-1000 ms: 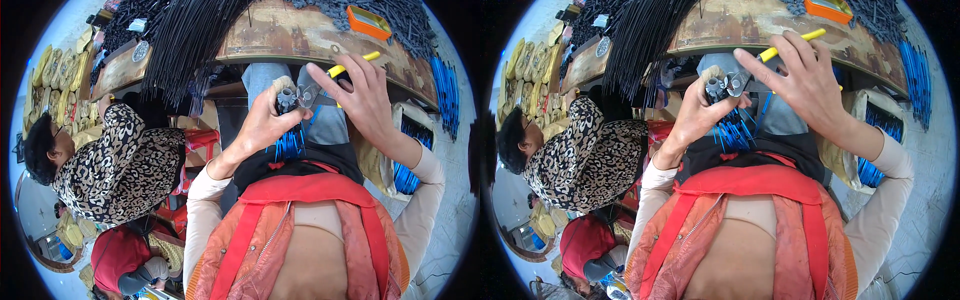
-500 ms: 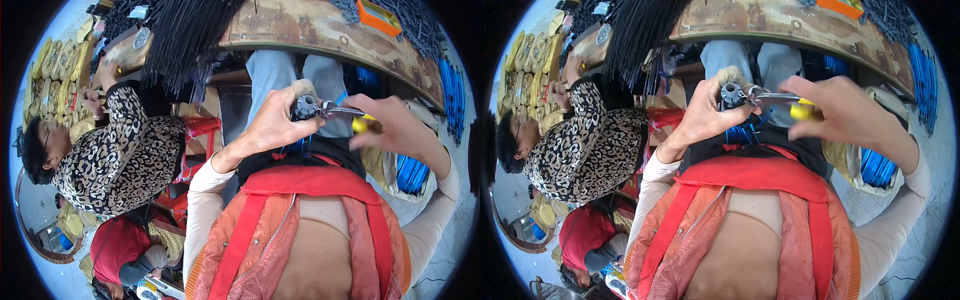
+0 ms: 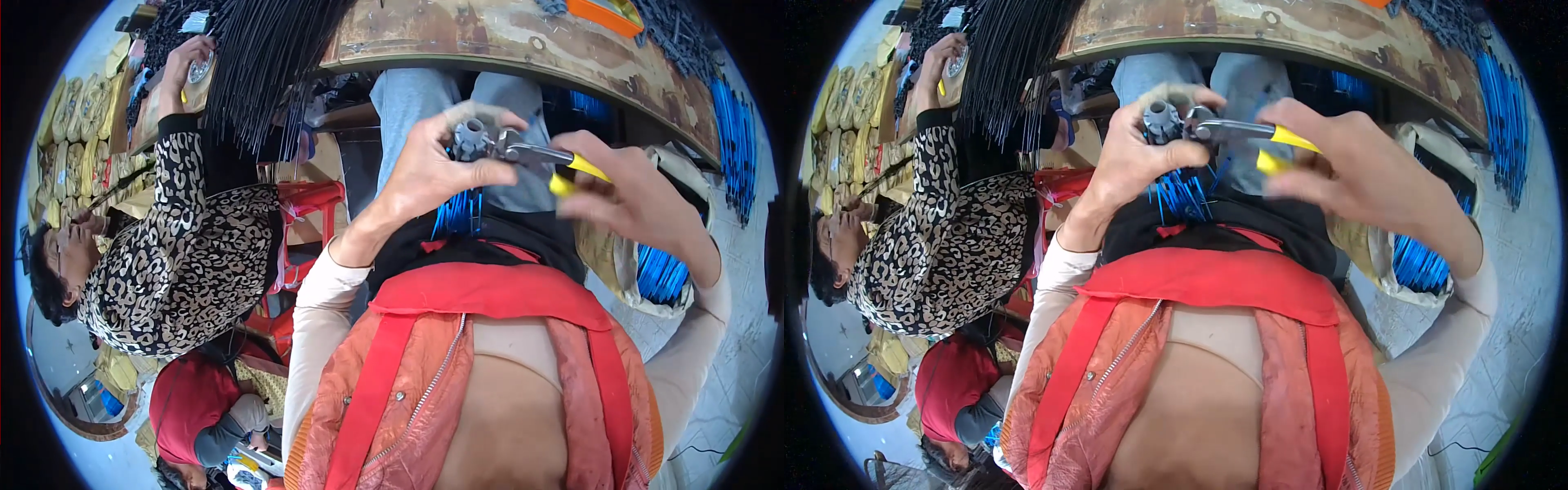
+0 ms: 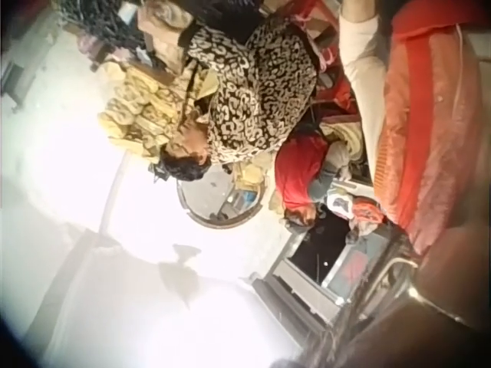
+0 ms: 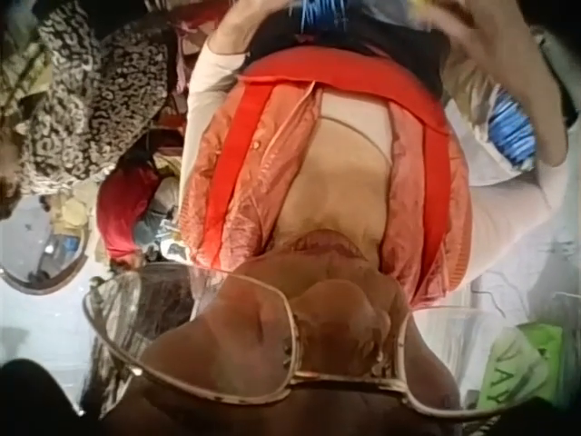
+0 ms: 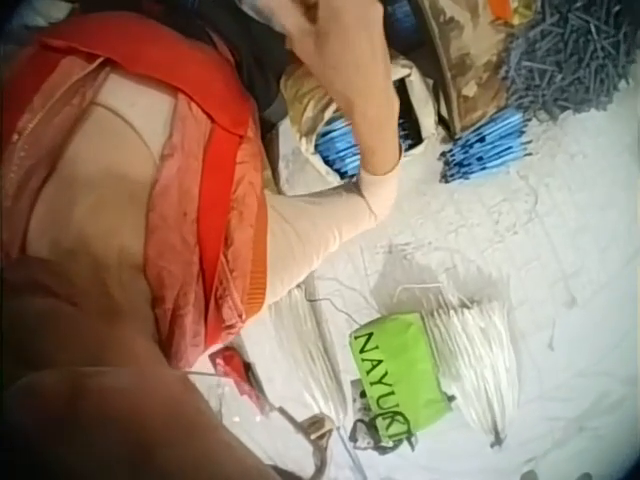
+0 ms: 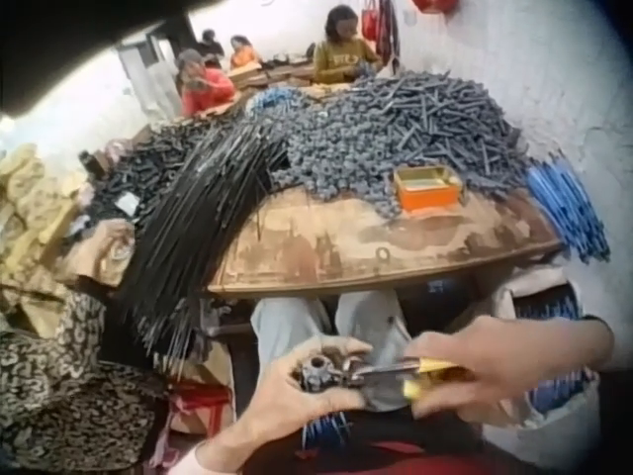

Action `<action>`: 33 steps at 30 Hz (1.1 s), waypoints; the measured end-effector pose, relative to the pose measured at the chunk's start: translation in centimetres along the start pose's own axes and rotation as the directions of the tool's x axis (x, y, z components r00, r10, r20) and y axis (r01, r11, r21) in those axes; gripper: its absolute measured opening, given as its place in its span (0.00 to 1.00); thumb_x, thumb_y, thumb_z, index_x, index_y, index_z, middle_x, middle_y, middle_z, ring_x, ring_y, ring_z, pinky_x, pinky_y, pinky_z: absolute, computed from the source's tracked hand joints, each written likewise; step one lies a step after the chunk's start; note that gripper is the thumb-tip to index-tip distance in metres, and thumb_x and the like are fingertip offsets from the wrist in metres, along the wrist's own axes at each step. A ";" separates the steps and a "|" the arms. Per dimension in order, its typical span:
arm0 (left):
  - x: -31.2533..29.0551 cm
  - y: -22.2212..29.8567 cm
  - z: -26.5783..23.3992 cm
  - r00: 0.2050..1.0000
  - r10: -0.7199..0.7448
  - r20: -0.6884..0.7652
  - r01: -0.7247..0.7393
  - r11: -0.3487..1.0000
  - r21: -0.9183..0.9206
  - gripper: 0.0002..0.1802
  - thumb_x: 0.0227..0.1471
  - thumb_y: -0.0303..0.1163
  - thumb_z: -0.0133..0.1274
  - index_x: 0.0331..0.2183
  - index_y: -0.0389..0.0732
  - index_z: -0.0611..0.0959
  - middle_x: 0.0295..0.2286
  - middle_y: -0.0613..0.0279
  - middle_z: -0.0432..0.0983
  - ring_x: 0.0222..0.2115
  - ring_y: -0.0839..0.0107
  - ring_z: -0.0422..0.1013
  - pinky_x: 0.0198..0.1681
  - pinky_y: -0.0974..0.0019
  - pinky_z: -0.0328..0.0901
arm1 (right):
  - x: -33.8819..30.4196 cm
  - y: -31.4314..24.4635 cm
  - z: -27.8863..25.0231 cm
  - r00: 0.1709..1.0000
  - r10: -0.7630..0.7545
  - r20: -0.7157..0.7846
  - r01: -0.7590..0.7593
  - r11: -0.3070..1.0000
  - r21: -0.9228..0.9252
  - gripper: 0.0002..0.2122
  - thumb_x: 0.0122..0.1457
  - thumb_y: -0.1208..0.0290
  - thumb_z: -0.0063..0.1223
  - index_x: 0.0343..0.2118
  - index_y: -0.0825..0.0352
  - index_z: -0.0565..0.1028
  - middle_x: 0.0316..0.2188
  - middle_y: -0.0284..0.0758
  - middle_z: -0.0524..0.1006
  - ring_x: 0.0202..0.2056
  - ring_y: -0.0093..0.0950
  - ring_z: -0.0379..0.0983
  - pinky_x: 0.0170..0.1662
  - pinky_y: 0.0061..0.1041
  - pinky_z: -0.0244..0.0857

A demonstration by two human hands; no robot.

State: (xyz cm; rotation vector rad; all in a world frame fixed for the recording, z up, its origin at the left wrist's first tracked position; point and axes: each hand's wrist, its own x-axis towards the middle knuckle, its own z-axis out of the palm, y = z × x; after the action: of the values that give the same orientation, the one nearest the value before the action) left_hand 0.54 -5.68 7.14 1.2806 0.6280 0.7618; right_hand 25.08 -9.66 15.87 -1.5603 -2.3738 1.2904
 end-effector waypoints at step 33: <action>-1.7 -4.4 1.7 0.989 0.136 0.062 -0.144 0.976 0.162 0.23 0.40 0.40 0.70 0.33 0.38 0.76 0.24 0.68 0.74 0.24 0.81 0.68 0.28 0.77 0.62 | -1.7 3.5 4.9 0.973 0.115 0.201 -0.214 0.774 0.595 0.23 0.65 0.48 0.41 0.29 0.68 0.70 0.16 0.29 0.67 0.13 0.16 0.60 0.15 0.17 0.51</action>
State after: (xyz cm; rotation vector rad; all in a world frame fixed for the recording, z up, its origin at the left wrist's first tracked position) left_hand 1.45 -8.54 3.08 1.5051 0.5737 0.8025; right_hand 26.46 -13.45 11.14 -1.5006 -1.6087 2.0192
